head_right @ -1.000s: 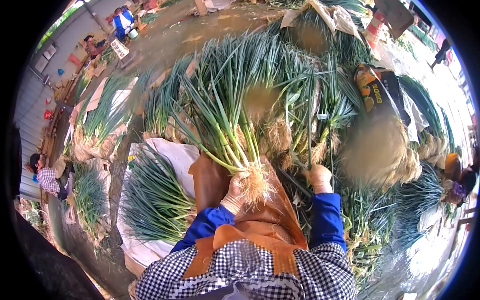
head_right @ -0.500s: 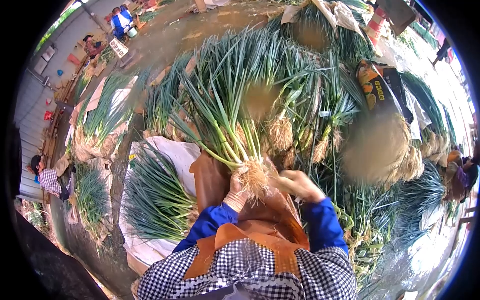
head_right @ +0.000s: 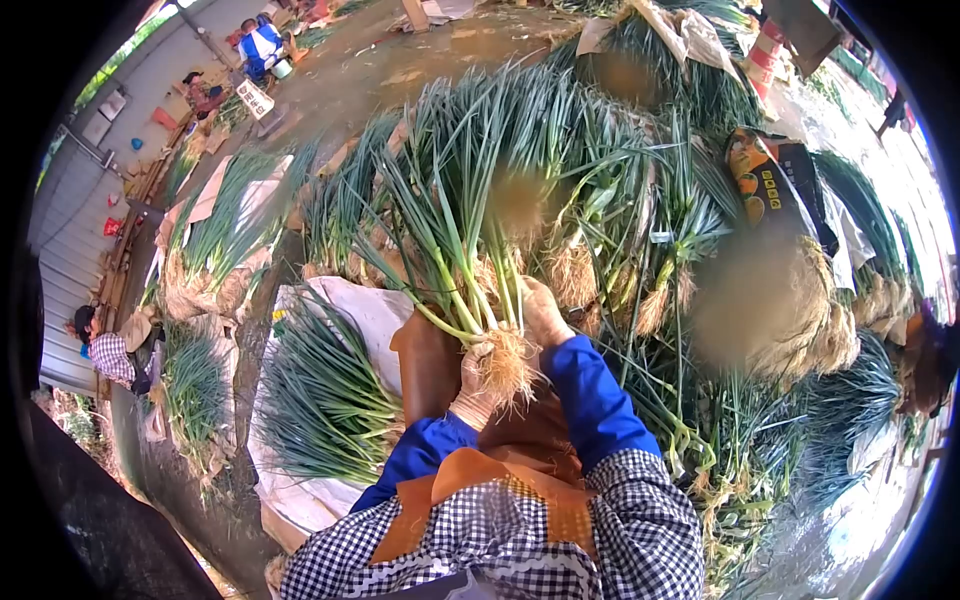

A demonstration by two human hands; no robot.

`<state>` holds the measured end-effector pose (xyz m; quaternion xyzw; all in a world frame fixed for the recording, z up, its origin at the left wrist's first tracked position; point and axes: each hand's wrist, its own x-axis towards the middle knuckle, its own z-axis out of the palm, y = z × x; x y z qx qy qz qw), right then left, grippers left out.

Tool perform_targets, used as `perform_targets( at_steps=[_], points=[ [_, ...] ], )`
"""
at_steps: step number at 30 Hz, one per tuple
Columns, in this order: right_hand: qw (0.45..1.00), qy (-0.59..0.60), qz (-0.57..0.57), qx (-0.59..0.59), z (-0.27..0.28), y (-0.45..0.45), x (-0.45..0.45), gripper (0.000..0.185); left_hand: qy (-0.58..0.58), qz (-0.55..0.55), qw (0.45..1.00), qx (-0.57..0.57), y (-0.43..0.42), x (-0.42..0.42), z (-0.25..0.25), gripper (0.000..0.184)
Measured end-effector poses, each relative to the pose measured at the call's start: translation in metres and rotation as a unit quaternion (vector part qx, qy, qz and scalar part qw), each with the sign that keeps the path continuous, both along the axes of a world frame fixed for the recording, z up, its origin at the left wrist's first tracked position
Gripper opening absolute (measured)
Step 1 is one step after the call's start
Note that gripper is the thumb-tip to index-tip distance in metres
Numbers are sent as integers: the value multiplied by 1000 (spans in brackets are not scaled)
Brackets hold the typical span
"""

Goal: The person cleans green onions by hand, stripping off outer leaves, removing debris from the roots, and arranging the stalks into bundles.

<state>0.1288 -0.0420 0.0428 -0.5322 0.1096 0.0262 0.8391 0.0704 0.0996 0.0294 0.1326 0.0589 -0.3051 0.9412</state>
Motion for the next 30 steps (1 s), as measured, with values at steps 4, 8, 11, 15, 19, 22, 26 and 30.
perform_targets(
  at_steps=[4, 8, 11, 15, 19, 22, 26, 30],
  points=[
    [992, -35, -100, -73, 1, 6, -37, 30, 53, -6, 996, 66, -2, -6, -8, 33],
    [985, -35, -117, -126, 1, -14, -92, 24, 34, -17, 999, -21, -2, -5, -7, 31],
    [957, 159, -228, -84, 22, -70, -153, 31, -1, -59, 984, -169, 0, -2, -8, 32],
    [716, 343, 97, -600, -11, -155, -194, 37, -26, -49, 993, -103, 8, -4, -2, 33],
    [809, 76, 42, -581, 55, -74, -99, 39, -40, -46, 993, -99, 4, -1, -1, 37],
    [967, 14, 63, -247, 47, -28, -11, 38, -35, -46, 989, -136, 8, -3, 1, 39],
    [994, -40, 95, 40, 6, 1, 35, 32, -11, -20, 985, -171, 9, -7, 10, 42],
    [996, 23, -75, -43, 1, 5, 29, 29, 31, -71, 993, -87, 29, -9, 3, 40]
  ],
)
